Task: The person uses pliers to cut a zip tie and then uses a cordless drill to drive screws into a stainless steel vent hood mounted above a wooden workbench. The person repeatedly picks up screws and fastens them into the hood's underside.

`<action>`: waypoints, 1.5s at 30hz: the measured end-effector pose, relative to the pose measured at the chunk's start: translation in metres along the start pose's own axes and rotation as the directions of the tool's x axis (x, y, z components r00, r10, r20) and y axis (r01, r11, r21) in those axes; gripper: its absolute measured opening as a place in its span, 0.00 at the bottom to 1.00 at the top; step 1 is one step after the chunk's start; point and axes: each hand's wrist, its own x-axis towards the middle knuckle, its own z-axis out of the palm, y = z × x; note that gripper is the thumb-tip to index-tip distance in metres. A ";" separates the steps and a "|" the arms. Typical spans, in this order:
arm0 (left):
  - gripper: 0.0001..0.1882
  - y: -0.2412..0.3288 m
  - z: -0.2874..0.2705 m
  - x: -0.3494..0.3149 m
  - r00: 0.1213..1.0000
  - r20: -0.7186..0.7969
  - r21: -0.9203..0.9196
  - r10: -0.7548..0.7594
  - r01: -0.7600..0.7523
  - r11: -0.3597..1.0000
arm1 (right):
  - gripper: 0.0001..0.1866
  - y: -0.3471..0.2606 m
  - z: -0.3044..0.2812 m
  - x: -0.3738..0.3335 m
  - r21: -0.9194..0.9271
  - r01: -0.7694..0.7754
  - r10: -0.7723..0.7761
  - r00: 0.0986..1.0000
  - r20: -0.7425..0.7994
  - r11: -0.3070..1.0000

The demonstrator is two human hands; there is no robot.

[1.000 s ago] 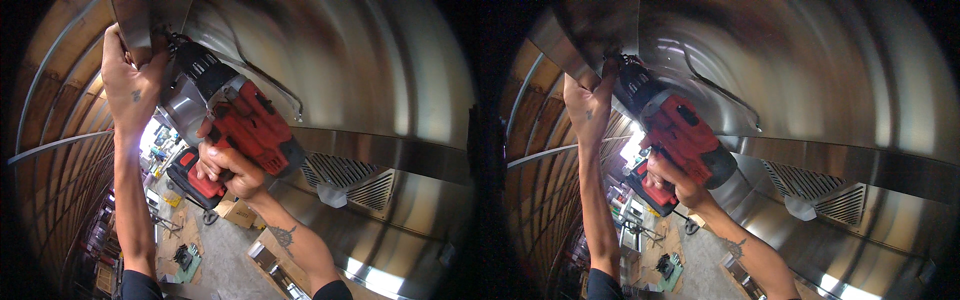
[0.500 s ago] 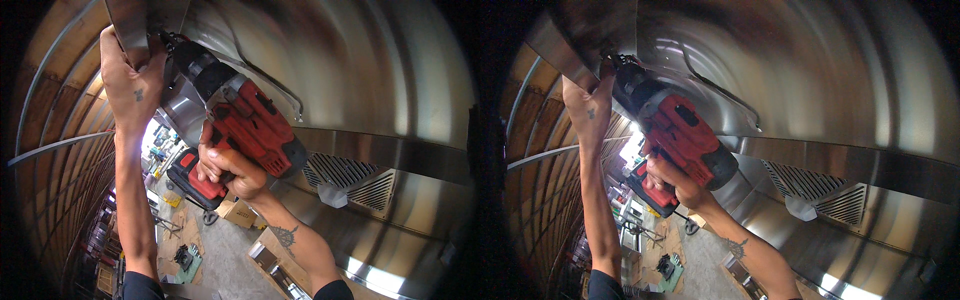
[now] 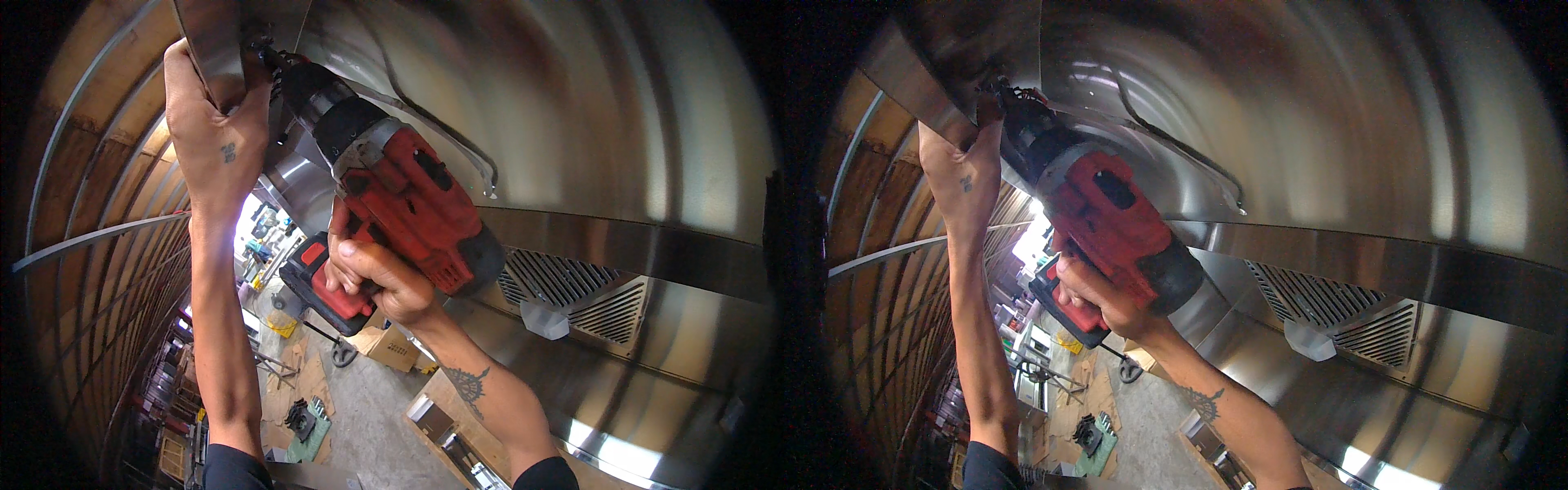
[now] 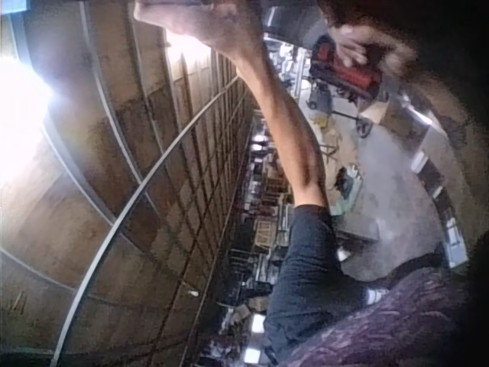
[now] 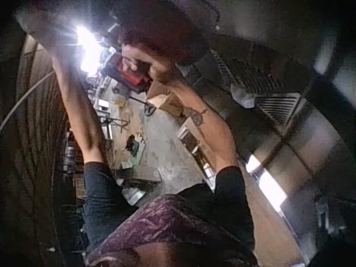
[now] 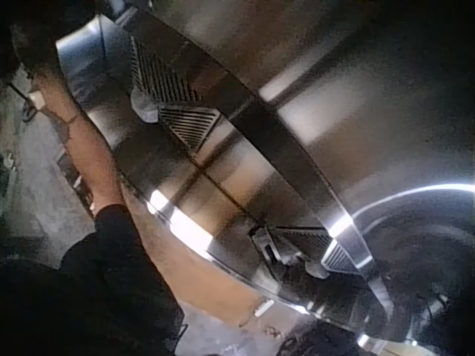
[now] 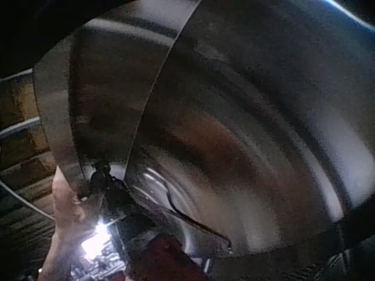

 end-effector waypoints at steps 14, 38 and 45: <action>0.15 0.005 -0.001 0.002 1.000 0.006 0.000 0.012 -0.012 1.000 | 0.11 0.001 -0.007 0.000 -0.151 0.009 -0.013 1.000 -0.020 0.989; 0.18 0.003 -0.023 0.016 0.926 0.245 -0.173 -0.287 0.333 0.927 | 0.14 -0.020 0.001 0.002 -0.066 0.010 -0.013 0.999 -0.044 0.998; 0.23 -0.001 -0.009 0.004 0.989 0.093 -0.089 -0.119 0.127 0.988 | 0.14 -0.036 0.025 -0.046 -0.061 -0.023 0.006 0.962 -0.271 0.998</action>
